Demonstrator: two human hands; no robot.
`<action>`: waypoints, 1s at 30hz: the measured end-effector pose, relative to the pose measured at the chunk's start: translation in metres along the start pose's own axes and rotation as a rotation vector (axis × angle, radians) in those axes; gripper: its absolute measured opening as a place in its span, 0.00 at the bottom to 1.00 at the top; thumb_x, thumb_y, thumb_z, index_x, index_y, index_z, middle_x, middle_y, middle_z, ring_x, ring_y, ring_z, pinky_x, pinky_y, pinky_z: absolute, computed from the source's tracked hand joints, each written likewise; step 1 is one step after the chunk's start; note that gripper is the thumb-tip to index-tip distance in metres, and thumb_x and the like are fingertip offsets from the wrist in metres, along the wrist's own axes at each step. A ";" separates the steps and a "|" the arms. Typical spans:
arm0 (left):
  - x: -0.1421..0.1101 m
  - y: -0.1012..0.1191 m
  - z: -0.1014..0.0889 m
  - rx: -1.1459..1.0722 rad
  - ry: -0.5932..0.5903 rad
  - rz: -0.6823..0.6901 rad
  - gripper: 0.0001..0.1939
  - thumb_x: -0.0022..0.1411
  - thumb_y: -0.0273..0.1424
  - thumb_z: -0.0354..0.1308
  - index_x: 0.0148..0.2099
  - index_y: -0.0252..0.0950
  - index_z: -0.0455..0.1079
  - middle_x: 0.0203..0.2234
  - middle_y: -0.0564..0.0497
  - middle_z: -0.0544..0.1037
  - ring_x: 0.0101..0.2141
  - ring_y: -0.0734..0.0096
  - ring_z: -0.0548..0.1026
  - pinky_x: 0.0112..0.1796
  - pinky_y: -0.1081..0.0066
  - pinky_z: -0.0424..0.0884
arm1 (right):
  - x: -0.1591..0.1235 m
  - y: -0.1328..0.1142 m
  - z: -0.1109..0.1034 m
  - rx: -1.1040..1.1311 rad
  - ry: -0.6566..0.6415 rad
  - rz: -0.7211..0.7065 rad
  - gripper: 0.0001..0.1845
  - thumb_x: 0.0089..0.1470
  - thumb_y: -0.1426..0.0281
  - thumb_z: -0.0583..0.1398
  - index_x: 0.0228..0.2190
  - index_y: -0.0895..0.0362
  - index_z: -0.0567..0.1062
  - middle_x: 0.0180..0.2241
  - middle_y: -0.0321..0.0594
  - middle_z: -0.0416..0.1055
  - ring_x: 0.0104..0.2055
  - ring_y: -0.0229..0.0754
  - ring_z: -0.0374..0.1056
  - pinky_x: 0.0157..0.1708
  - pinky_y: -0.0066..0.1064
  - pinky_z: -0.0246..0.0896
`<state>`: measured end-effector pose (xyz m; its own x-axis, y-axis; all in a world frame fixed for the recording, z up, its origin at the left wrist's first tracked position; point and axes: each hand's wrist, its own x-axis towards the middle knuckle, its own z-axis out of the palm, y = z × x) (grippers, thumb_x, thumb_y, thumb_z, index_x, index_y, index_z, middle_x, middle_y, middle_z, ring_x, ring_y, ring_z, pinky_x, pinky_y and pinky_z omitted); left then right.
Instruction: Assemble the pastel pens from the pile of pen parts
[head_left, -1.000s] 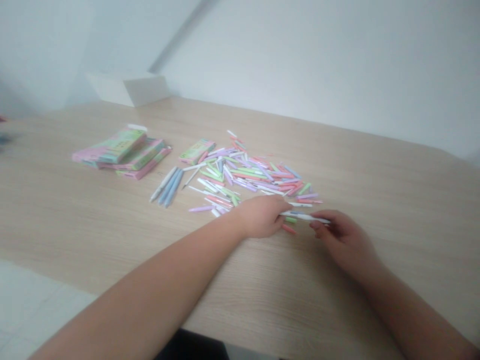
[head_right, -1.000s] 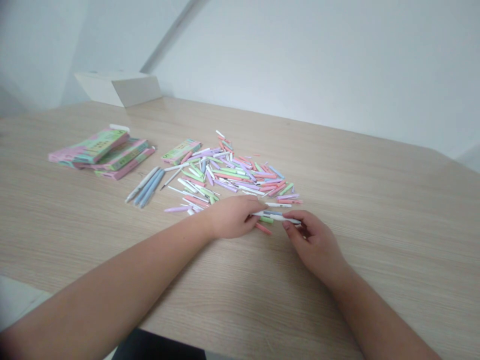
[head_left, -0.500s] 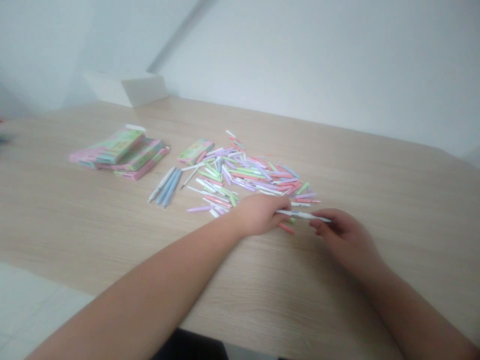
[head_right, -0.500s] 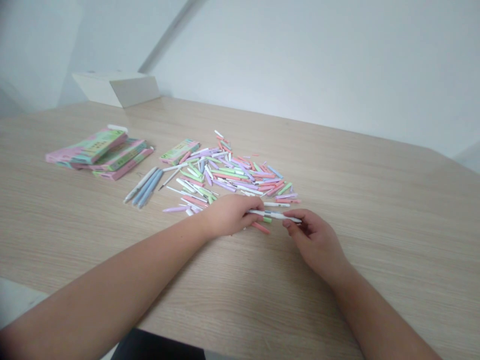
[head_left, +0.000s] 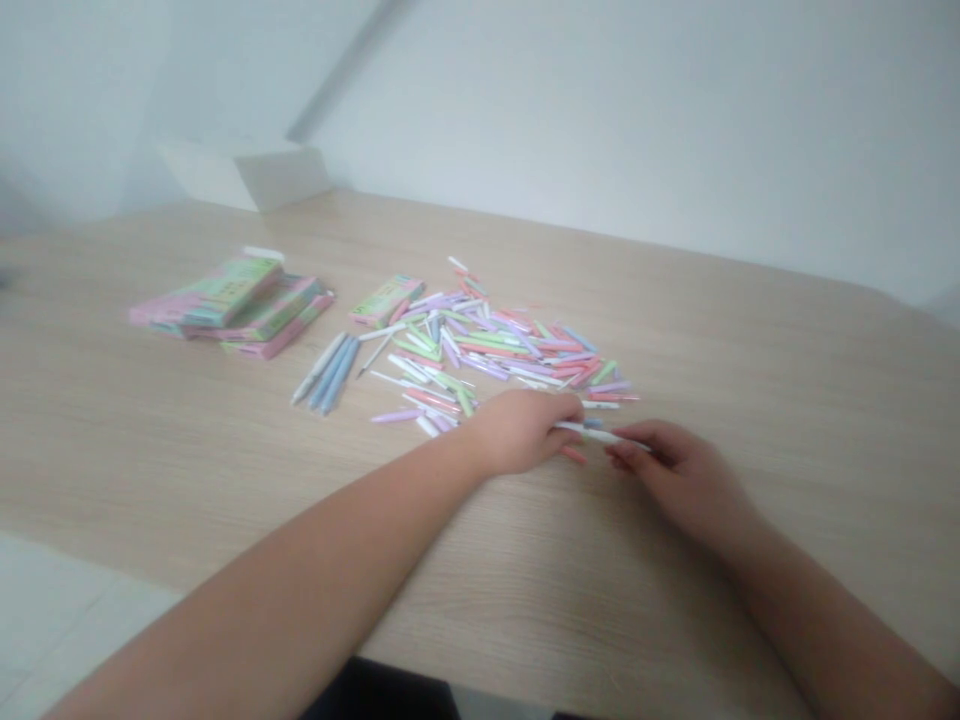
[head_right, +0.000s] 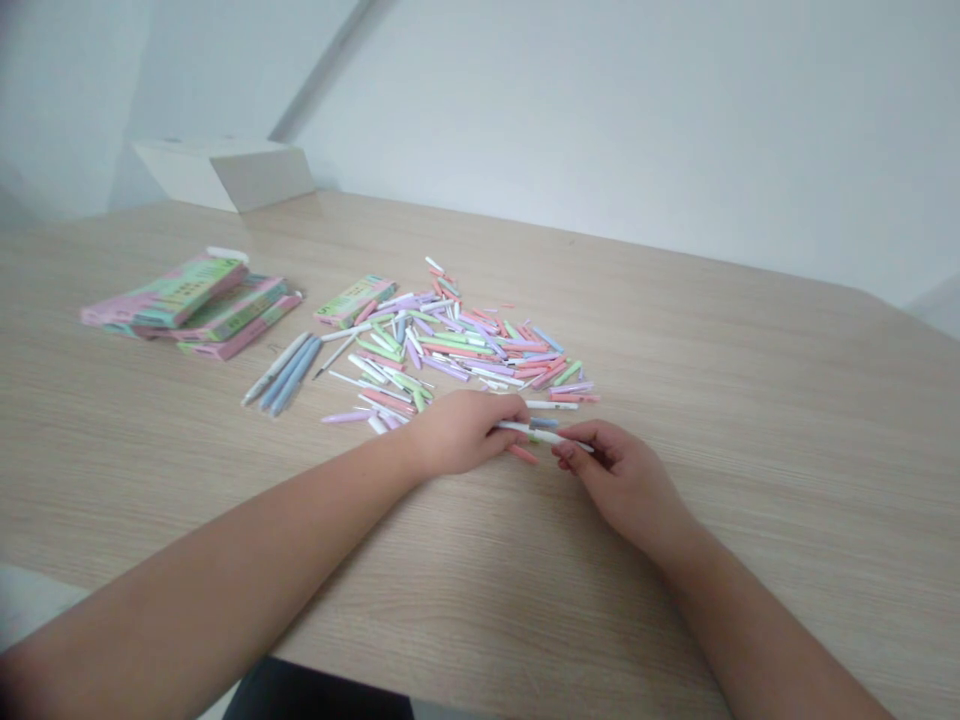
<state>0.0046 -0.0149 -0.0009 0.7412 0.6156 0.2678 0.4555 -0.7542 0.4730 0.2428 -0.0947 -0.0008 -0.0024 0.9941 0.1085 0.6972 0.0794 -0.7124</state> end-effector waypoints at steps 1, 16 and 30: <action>0.000 0.000 0.000 0.008 0.000 0.006 0.10 0.69 0.37 0.54 0.47 0.41 0.73 0.39 0.50 0.82 0.40 0.61 0.78 0.37 0.68 0.68 | 0.000 0.000 0.000 -0.017 -0.018 0.009 0.14 0.60 0.56 0.60 0.37 0.53 0.80 0.29 0.38 0.80 0.32 0.45 0.75 0.33 0.34 0.69; -0.001 0.002 0.002 0.016 -0.026 0.026 0.14 0.69 0.44 0.54 0.48 0.43 0.76 0.38 0.51 0.82 0.39 0.62 0.78 0.36 0.68 0.67 | 0.001 0.006 0.001 -0.166 -0.039 -0.061 0.17 0.64 0.55 0.56 0.34 0.52 0.79 0.27 0.36 0.77 0.29 0.43 0.72 0.30 0.34 0.65; 0.001 0.003 0.000 -0.081 0.034 -0.005 0.12 0.71 0.37 0.49 0.41 0.40 0.72 0.36 0.51 0.81 0.37 0.67 0.76 0.36 0.70 0.67 | 0.000 0.007 -0.001 0.113 0.180 -0.023 0.14 0.58 0.55 0.64 0.36 0.52 0.77 0.23 0.35 0.71 0.23 0.40 0.65 0.22 0.31 0.60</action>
<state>0.0071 -0.0167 0.0009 0.7214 0.6276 0.2927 0.4168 -0.7310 0.5403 0.2488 -0.0941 -0.0049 0.1174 0.9635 0.2407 0.6140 0.1201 -0.7802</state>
